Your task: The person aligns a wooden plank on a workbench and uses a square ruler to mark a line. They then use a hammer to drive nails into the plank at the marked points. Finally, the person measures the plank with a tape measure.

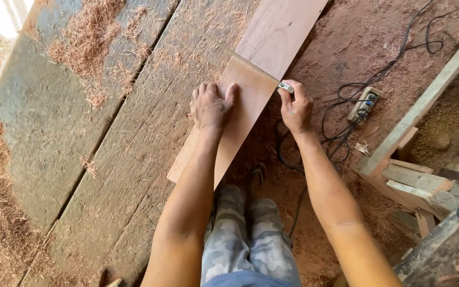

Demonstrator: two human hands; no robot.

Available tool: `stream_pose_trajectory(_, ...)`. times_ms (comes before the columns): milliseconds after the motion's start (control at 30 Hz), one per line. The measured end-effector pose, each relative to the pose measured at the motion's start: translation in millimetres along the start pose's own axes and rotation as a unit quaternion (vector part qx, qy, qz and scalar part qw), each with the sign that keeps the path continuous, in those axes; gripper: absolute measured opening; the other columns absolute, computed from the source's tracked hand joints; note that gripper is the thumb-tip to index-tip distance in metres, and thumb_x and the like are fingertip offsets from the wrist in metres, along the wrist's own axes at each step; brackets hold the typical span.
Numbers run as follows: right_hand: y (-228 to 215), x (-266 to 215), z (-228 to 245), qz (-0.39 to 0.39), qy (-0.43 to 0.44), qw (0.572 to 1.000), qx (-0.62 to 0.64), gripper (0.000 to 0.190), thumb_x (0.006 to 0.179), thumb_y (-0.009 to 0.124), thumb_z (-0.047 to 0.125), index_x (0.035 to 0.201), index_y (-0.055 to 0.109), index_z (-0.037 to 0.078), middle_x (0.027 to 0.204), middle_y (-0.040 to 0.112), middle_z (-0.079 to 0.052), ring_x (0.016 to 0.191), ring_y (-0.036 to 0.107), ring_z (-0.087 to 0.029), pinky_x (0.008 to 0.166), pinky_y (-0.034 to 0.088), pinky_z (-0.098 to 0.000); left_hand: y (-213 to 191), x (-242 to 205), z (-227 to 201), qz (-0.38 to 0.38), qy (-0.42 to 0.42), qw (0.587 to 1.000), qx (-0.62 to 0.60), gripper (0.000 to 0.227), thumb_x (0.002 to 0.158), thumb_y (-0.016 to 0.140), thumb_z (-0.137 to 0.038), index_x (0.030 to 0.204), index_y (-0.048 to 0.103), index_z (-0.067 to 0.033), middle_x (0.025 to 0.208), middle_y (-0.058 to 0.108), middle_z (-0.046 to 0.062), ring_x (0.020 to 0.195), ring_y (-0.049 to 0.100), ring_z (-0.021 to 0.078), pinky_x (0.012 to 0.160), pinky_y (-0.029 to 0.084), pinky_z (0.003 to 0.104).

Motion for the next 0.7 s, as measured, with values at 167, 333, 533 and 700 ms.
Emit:
stream_pose_trajectory(167,-13,16,30,0.018,-0.03,0.999,-0.029,0.019,0.108,0.066,0.019,0.117,0.064,0.002,0.097,0.074,-0.011,0.088,0.074,-0.023,0.074,0.063,-0.0343,3,-1,5,-0.026,0.024,0.999,-0.011,0.062,0.087,0.059,-0.069,0.102,0.072,-0.0105,0.106,0.063,0.008,0.11,0.055,0.0284,0.097,0.044,0.045)
stream_pose_trajectory(333,-6,9,13,0.05,0.011,0.998,-0.03,0.016,0.109,0.068,0.016,0.117,0.064,0.004,0.097,0.074,-0.01,0.087,0.074,-0.022,0.072,0.062,-0.0334,-18,0,3,0.048,0.023,0.998,-0.042,0.063,0.079,0.073,-0.066,0.1,0.072,-0.0068,0.109,0.062,0.008,0.112,0.056,0.0287,0.095,0.047,0.046)
stream_pose_trajectory(533,-13,17,21,0.061,0.046,0.997,-0.015,0.016,0.107,0.071,0.013,0.118,0.064,0.005,0.095,0.074,-0.01,0.084,0.073,-0.023,0.067,0.059,-0.0353,-5,11,12,0.091,0.029,0.991,-0.094,0.061,0.068,0.086,-0.058,0.099,0.071,-0.0076,0.109,0.062,0.008,0.111,0.056,0.0282,0.094,0.049,0.046)
stream_pose_trajectory(700,-14,16,25,0.071,0.016,0.996,-0.041,0.018,0.105,0.073,0.01,0.119,0.064,0.004,0.098,0.075,-0.011,0.086,0.074,-0.024,0.071,0.059,-0.0365,-10,12,10,0.112,0.025,0.989,-0.097,0.056,0.07,0.087,-0.056,0.091,0.071,-0.0063,0.11,0.062,0.009,0.113,0.056,0.0282,0.099,0.048,0.045)
Point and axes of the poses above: each hand's wrist, its own x-axis towards the middle knuckle, its own y-axis out of the palm, z = x × y, the point moved 5 cm from there along x, towards the middle knuckle
